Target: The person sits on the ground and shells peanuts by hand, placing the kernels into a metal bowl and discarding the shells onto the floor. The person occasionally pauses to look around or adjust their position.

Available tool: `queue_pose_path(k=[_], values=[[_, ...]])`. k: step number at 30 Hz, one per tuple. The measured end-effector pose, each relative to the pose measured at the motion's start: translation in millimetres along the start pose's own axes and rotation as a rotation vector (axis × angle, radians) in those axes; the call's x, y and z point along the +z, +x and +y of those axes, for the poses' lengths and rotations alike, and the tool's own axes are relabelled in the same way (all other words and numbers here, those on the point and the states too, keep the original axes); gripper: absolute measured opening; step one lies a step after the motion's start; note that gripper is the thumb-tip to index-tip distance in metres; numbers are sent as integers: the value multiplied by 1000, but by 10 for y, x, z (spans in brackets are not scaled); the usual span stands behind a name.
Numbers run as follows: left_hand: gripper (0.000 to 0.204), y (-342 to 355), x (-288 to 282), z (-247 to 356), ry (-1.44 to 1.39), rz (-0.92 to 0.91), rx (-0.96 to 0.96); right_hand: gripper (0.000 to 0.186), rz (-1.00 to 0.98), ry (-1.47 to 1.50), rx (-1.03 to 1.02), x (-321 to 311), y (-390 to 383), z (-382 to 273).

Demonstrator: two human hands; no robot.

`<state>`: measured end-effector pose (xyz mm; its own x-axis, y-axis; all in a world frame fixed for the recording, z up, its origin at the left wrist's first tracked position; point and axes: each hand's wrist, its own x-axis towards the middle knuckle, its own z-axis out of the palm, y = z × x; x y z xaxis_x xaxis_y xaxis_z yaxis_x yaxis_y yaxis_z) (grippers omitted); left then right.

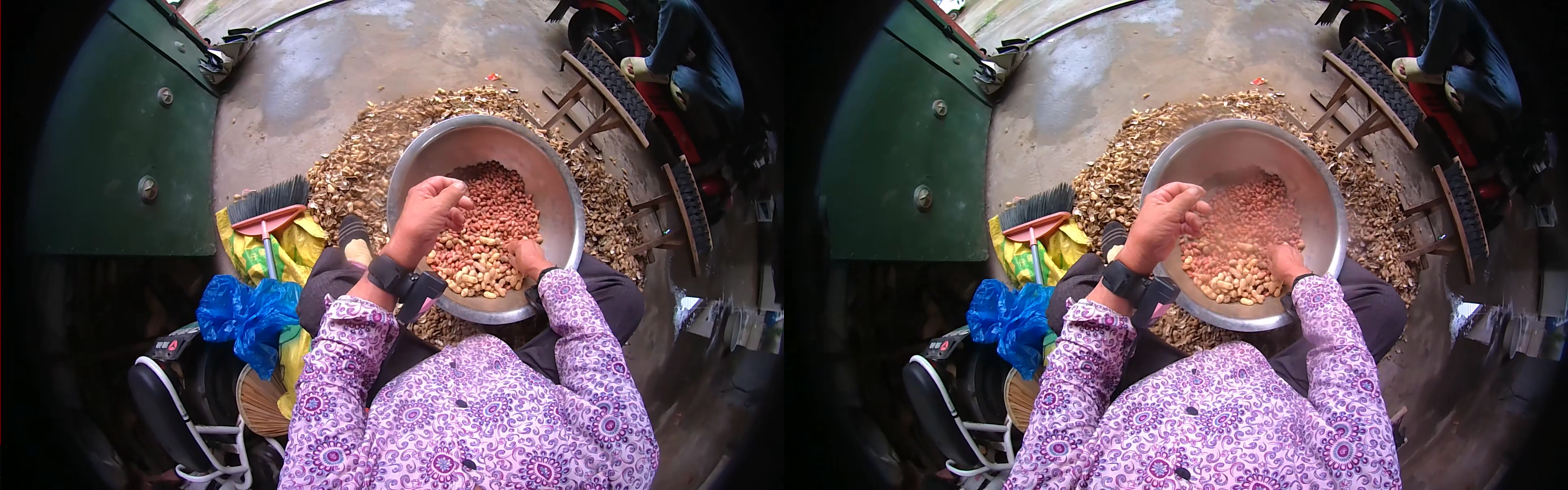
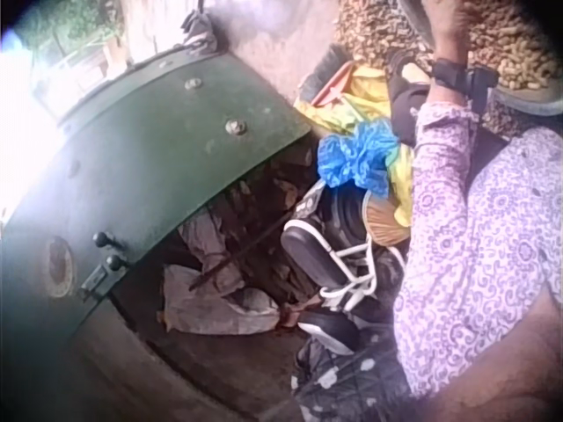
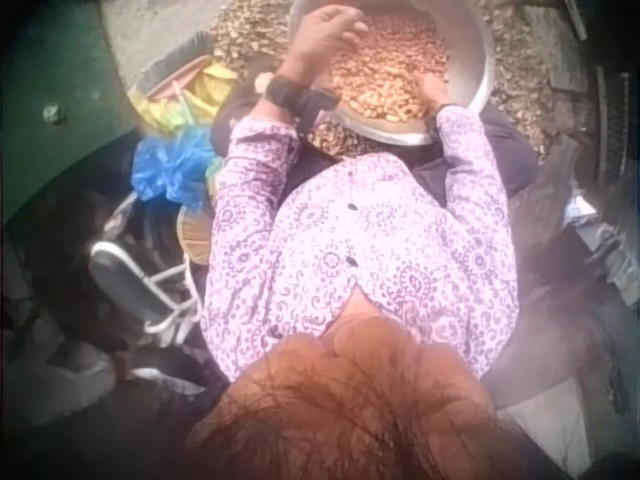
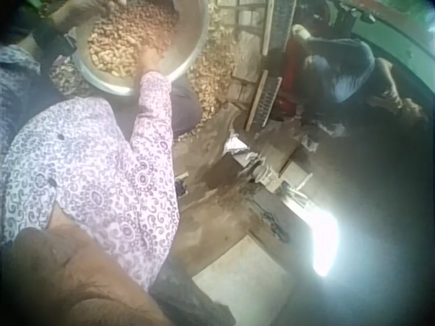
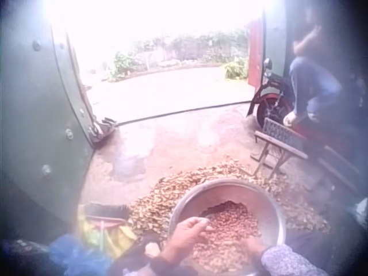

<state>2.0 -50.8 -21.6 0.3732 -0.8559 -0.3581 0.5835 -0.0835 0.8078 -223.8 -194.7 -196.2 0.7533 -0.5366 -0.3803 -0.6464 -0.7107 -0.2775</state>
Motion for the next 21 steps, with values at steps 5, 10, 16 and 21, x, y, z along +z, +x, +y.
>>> queue_pose_path(k=[5, 10, 16, 21], values=[[17, 13, 1, 10, 5, 12, -10, 12, -13, 25, 13, 15, 101, 95], [17, 16, 28, 29, 2, 0, 1, 15, 253, 898, 238, -258, 294, 560], [17, 4, 13, 18, 29, 3, -4, 16, 665, 2087, 408, -703, 220, 992], [17, 6, 7, 10, 8, -19, -11, 15, 209, 1133, 309, -508, 322, 133]])
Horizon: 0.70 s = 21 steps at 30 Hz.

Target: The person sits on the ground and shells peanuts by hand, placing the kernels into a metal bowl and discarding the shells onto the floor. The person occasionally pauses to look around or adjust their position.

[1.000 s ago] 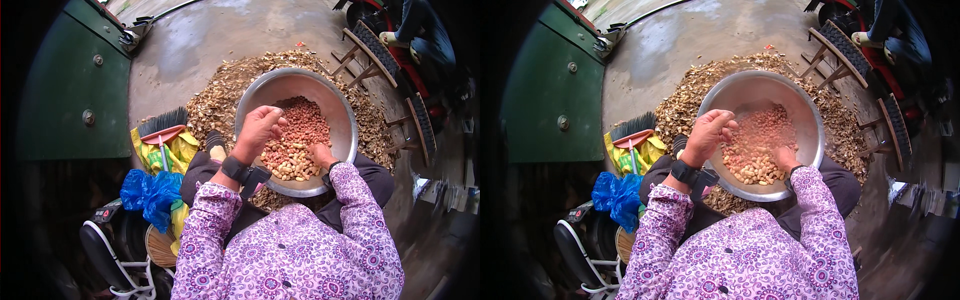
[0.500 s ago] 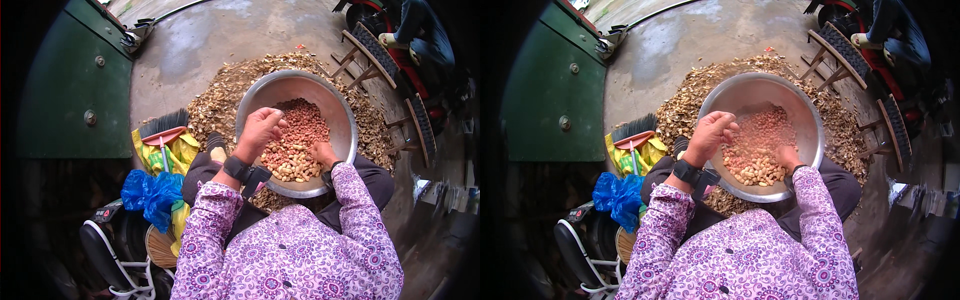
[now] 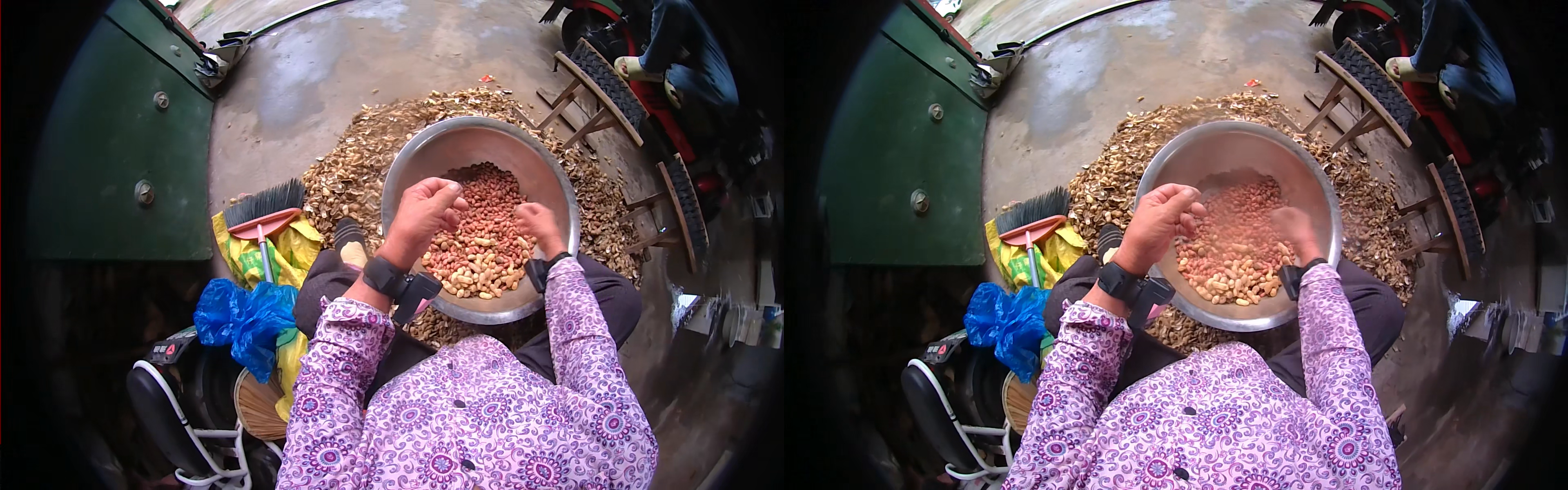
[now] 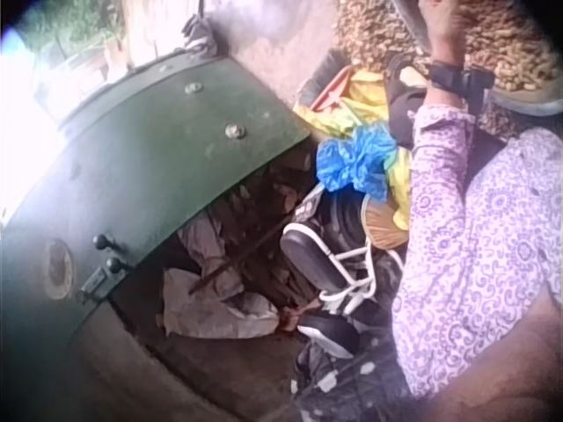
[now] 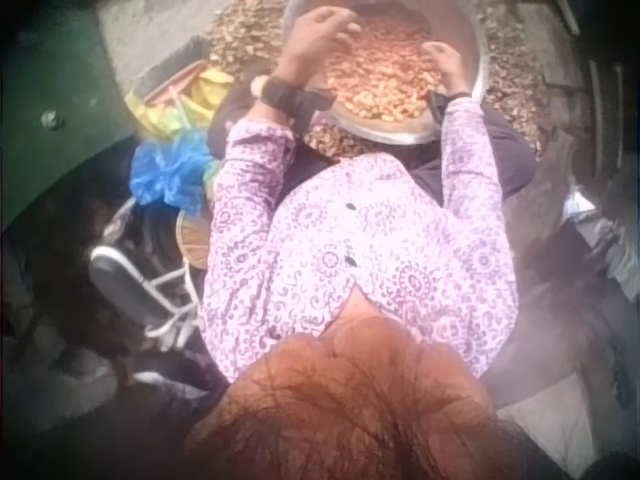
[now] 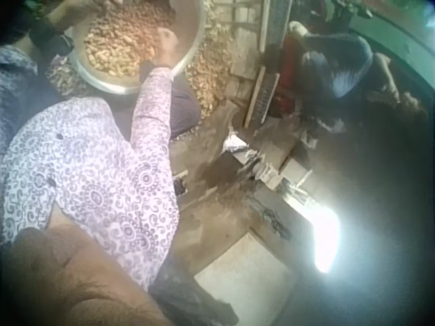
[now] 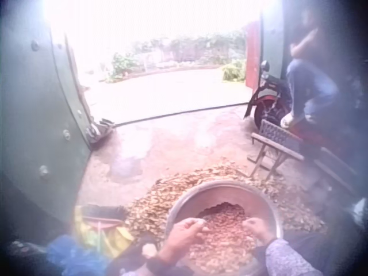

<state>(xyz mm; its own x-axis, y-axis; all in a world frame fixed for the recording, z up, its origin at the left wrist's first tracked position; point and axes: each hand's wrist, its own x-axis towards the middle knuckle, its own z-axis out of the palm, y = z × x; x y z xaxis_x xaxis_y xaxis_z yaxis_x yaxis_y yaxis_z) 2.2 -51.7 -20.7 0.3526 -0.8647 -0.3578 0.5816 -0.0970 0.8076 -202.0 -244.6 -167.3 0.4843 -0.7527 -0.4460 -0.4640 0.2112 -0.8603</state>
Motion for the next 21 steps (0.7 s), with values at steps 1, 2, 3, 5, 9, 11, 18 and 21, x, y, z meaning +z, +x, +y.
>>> queue_pose_path(k=[1, 2, 3, 5, 9, 11, 18, 21], values=[[17, -1, -17, -18, -13, -3, 0, 17, -81, -356, -198, 150, 16, 23], [17, -10, -45, -20, -12, 7, 0, 19, -165, -710, -398, 307, 30, 43], [17, -39, -30, 3, -3, 12, 1, 22, -197, -752, -377, 447, -36, -7], [17, -61, -11, 33, 3, 24, 1, 24, -267, -798, -421, 644, -96, 3], [17, -23, -25, 34, -11, 15, 1, 24, -362, -938, -523, 807, -191, -7], [18, -29, -24, 39, -8, 13, 4, 25, -380, -1162, -545, 829, -290, -29], [17, -35, 37, 55, 13, 6, 9, 25, -822, -991, -302, 426, -339, 239], [16, -27, 36, 34, 22, 0, 11, 20, -816, -1303, -226, 298, -412, -14]])
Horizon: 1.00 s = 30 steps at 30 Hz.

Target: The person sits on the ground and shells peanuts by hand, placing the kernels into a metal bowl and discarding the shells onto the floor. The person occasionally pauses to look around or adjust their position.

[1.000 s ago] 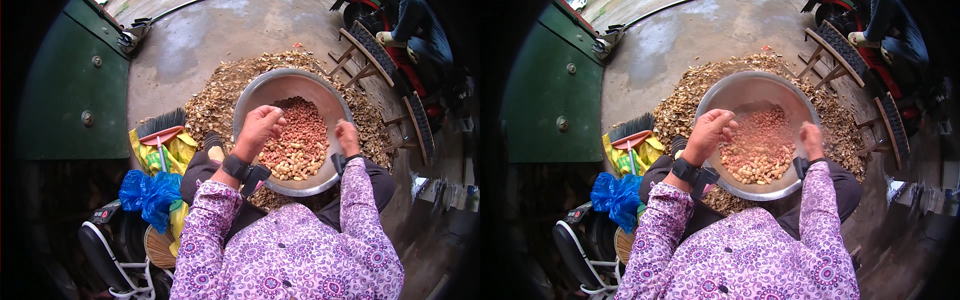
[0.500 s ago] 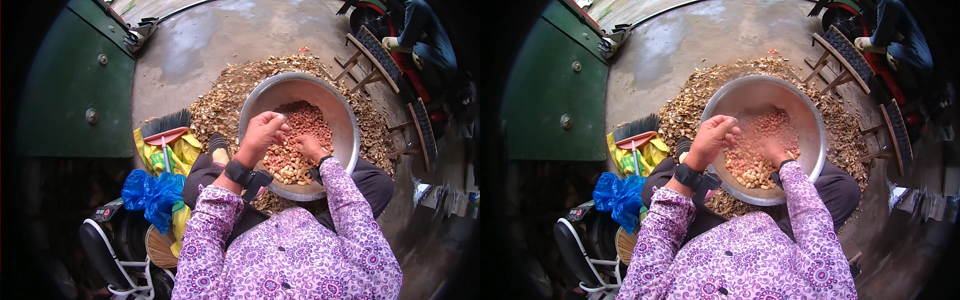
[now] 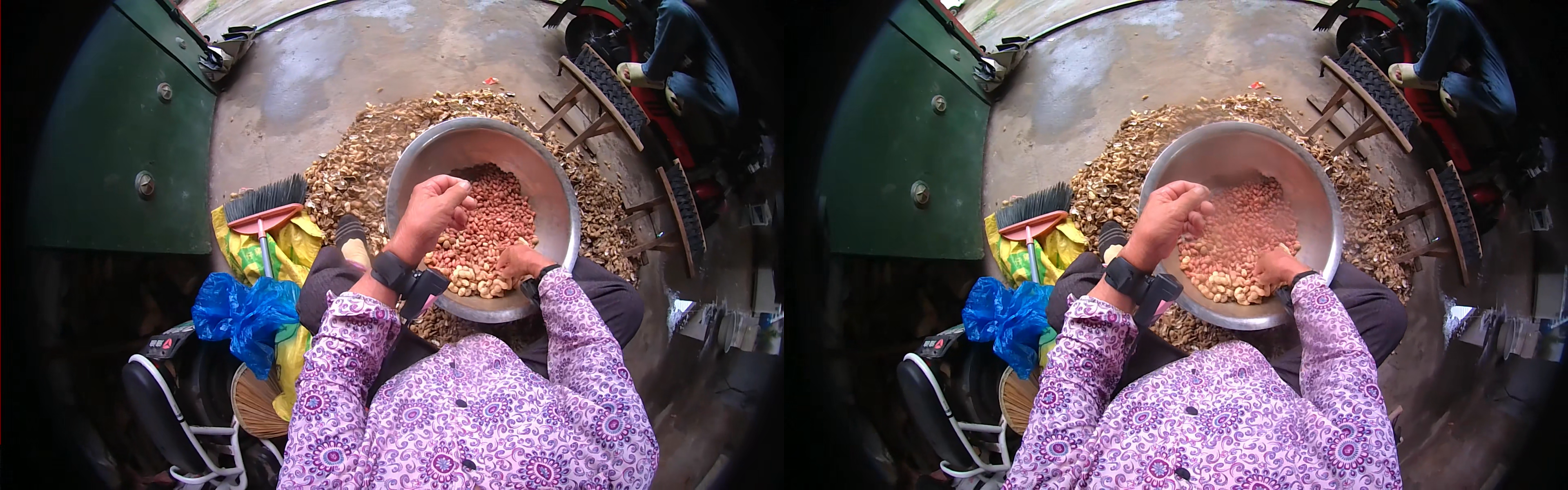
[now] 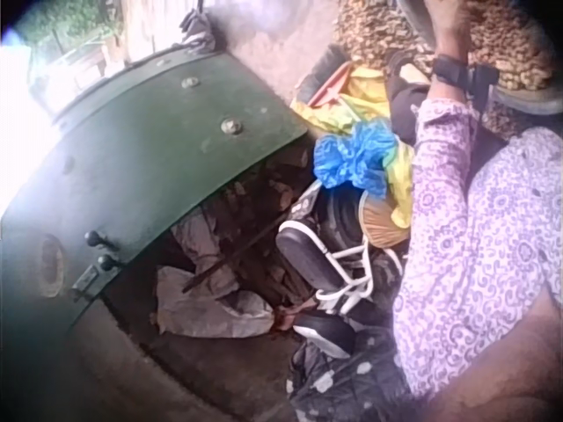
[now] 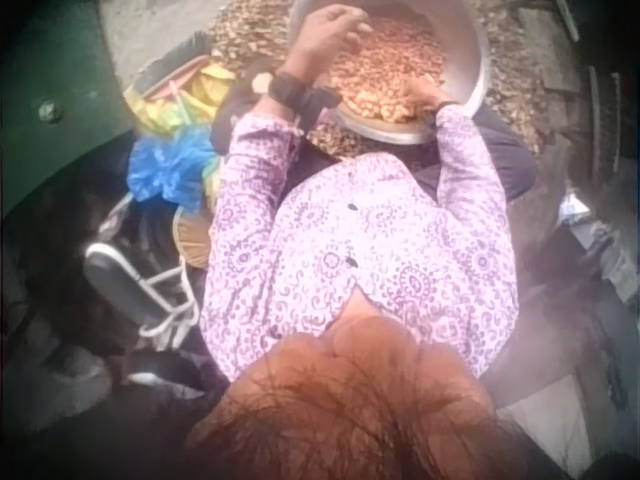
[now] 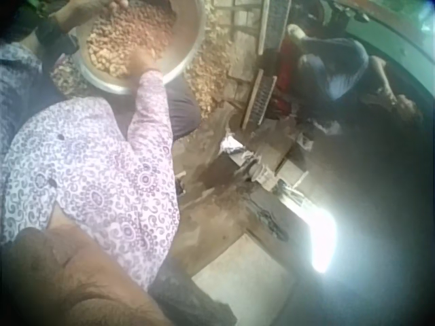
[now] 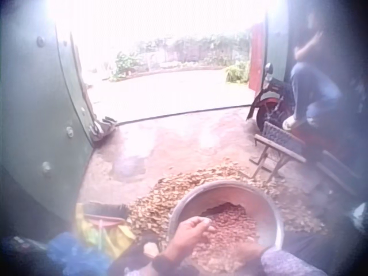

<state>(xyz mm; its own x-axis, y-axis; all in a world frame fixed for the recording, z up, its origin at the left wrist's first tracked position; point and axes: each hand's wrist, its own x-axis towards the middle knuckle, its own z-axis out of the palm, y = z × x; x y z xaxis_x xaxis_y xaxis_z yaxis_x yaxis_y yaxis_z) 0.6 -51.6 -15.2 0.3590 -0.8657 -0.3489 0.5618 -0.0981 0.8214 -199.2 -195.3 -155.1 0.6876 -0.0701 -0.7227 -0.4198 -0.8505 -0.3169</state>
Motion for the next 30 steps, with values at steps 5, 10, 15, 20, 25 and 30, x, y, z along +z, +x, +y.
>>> queue_pose_path(k=[5, 10, 15, 20, 25, 30], values=[[15, -23, 13, -3, 10, 1, -13, 21, 82, 48, 190, -145, -38, 109], [18, -53, 26, 10, 32, 6, -30, 19, 518, 170, 100, -55, 267, 75], [19, -54, -47, -27, 6, -3, -13, 19, 482, 9, 140, -33, 558, -142], [20, -4, -74, -1, 12, -1, 6, 18, 497, -117, 181, -52, 616, -249], [19, -74, -52, 37, 71, 0, 41, 18, 550, -248, 148, 121, 619, -170], [18, -58, -115, -132, 74, -9, 9, 21, 394, -85, 253, 172, 568, -182]])
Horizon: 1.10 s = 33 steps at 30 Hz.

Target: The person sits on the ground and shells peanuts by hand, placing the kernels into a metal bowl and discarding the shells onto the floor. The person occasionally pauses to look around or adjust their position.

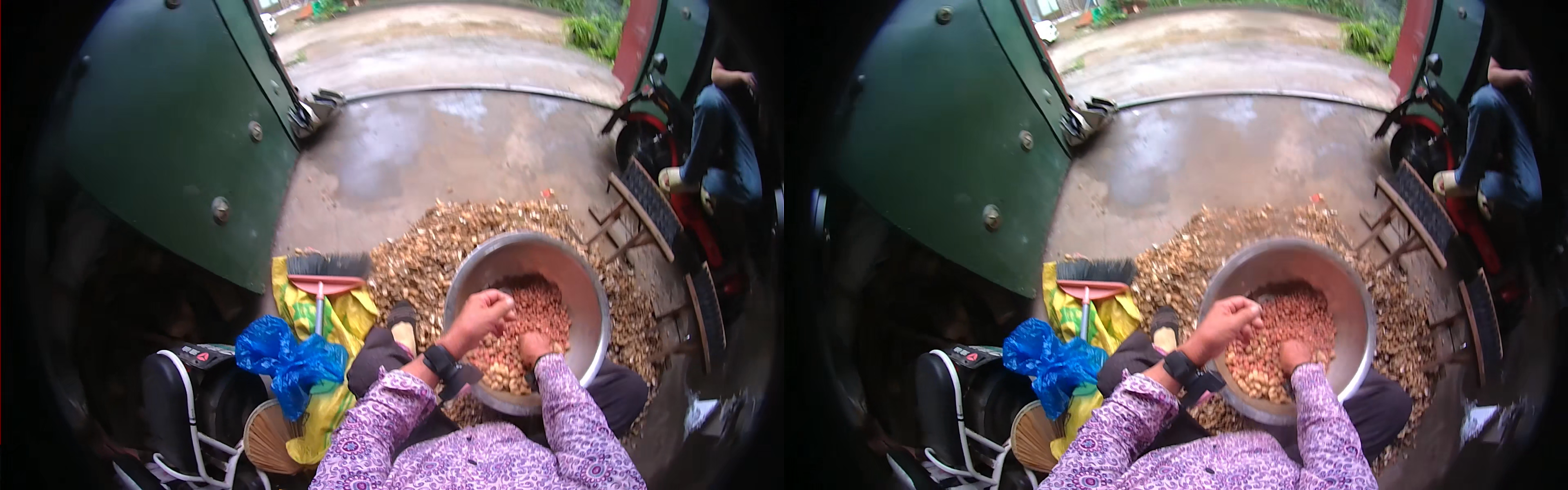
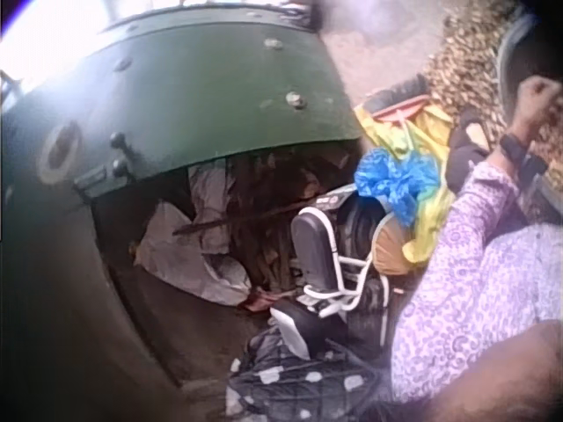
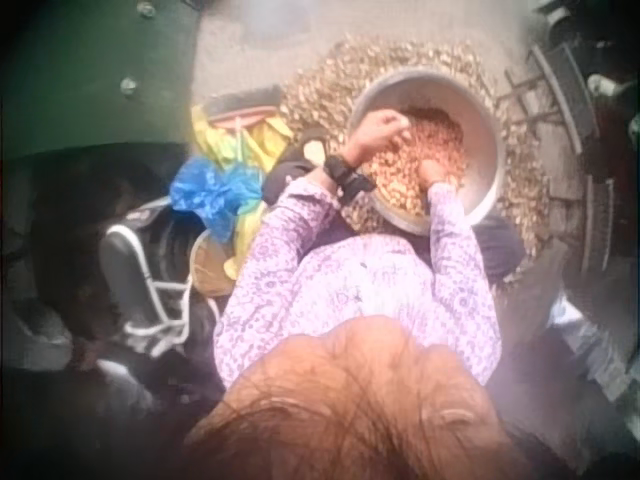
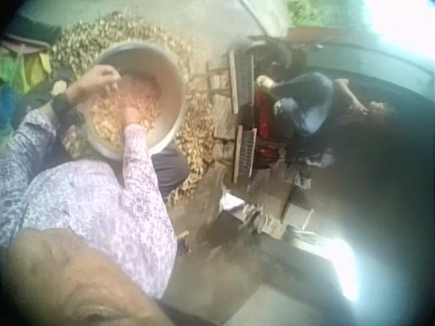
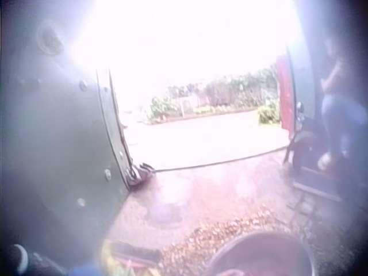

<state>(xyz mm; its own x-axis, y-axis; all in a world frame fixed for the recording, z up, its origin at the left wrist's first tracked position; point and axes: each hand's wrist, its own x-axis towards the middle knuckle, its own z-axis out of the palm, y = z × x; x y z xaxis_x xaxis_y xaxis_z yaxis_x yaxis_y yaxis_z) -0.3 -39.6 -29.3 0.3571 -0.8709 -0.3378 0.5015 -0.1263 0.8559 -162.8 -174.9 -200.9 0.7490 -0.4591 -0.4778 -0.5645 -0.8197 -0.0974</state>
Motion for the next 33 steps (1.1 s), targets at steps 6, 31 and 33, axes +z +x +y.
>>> queue_pose_path(k=[6, 31, 33], values=[[19, -3, -15, 26, -9, -17, -13, 18, -140, 67, 74, -211, -113, 29], [35, 371, 366, -542, -536, -240, -294, 15, 454, 480, -648, -1860, -894, -327], [35, 335, 423, -503, -524, -264, -288, 16, 455, 490, -639, -1822, -898, -281]])
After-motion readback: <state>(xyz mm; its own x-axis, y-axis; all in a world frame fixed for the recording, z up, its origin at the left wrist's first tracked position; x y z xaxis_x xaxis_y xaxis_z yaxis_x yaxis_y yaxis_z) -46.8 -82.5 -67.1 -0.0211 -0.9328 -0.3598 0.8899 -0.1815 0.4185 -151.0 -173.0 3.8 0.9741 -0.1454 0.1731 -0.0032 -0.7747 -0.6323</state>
